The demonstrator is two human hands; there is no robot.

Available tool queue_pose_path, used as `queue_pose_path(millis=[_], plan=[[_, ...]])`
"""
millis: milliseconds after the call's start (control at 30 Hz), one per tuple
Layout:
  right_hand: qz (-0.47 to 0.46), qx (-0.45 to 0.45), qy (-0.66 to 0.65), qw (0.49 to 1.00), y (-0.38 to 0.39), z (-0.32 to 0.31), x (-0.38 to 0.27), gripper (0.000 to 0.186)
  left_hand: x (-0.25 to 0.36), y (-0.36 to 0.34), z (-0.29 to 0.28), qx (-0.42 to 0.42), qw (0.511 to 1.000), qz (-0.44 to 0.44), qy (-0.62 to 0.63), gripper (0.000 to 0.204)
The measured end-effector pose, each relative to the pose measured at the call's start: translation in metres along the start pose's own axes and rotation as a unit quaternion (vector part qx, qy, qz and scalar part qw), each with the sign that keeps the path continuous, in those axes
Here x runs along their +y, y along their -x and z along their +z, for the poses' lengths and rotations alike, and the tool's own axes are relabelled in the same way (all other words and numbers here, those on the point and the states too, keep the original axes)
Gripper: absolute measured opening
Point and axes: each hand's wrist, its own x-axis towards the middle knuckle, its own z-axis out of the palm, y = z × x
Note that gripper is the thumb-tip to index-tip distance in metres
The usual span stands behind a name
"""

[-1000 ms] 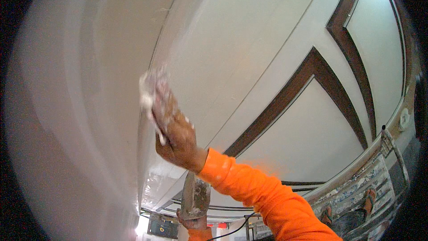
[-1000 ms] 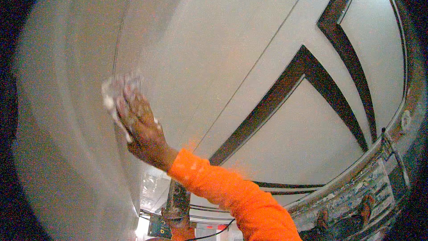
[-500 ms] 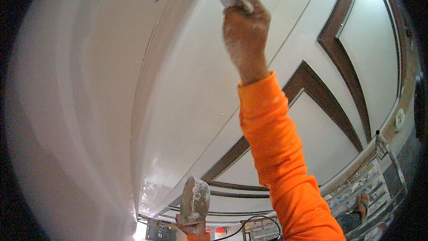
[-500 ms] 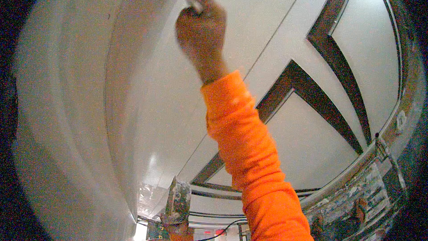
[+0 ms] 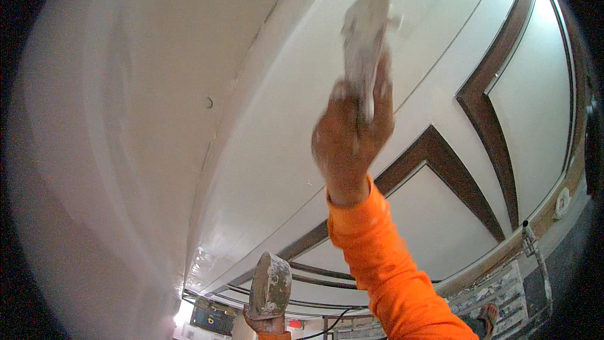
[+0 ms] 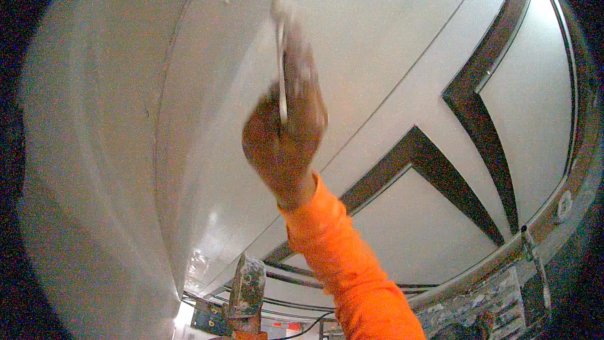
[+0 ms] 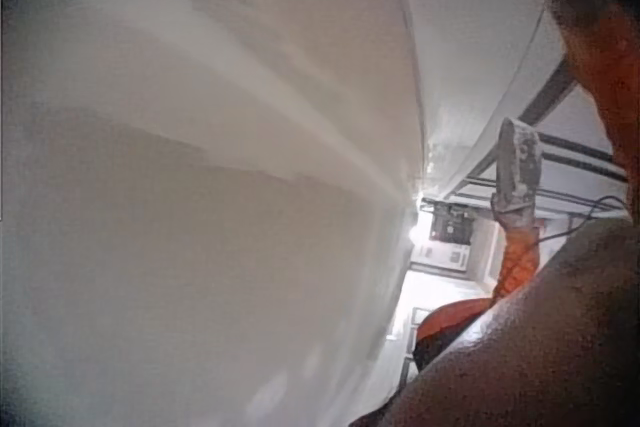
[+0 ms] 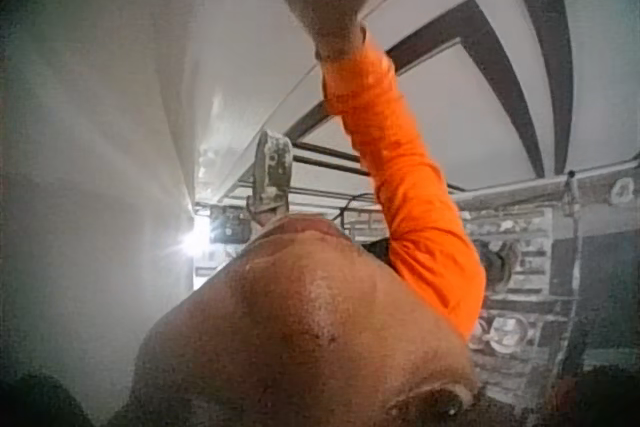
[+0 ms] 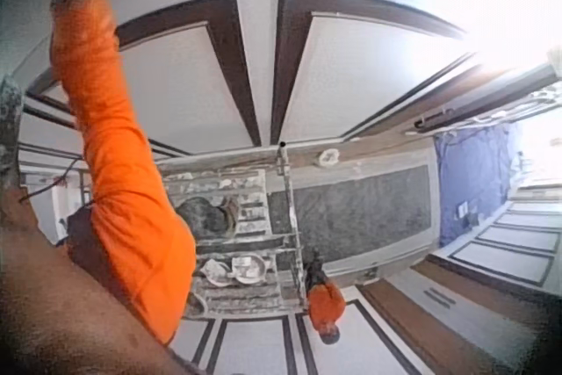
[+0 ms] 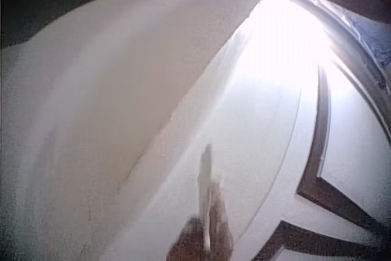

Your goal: The person scoops drywall compound from a pan with a taping knife and spreads it along the top edge of a wall where it meets the ceiling.

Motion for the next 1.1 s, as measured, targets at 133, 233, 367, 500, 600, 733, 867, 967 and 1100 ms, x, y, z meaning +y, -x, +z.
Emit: queue_pose_path(millis=[133,233,367,500,600,733,867,967,1100], plan=[[-0.121,-0.072,0.080,0.987,-0.025,0.037,-0.015,0.074,-0.005,-0.002,0.015,-0.011,1.000,0.004,-0.017,0.062],[-0.069,-0.179,0.112,0.975,0.038,0.031,-0.036,0.087,-0.013,-0.011,0.022,-0.018,0.995,0.022,-0.099,0.062],[0.010,-0.245,0.066,0.967,0.082,-0.016,-0.041,0.066,-0.023,-0.013,0.054,-0.070,0.990,0.017,-0.125,0.062],[0.074,-0.071,0.098,0.990,0.043,-0.032,-0.007,0.048,-0.022,0.014,0.086,-0.056,0.991,-0.052,0.111,0.061],[-0.030,-0.032,0.034,0.998,-0.056,-0.023,0.010,0.054,-0.029,-0.003,0.072,-0.062,0.992,-0.074,0.085,0.062],[-0.072,-0.079,-0.020,0.994,-0.059,0.012,0.005,0.062,-0.031,-0.007,0.056,-0.012,0.998,-0.048,0.045,0.062],[-0.107,-0.089,0.063,0.988,-0.012,0.011,-0.009,0.064,-0.031,-0.014,0.054,-0.047,0.992,-0.106,0.045,0.060],[-0.089,-0.102,0.019,0.991,0.030,0.019,-0.014,0.070,-0.026,-0.026,0.028,-0.038,0.993,-0.087,0.075,0.061],[-0.052,-0.114,0.016,0.992,0.084,0.026,-0.032,0.072,-0.010,-0.038,-0.006,-0.034,0.994,-0.079,0.063,0.061]])
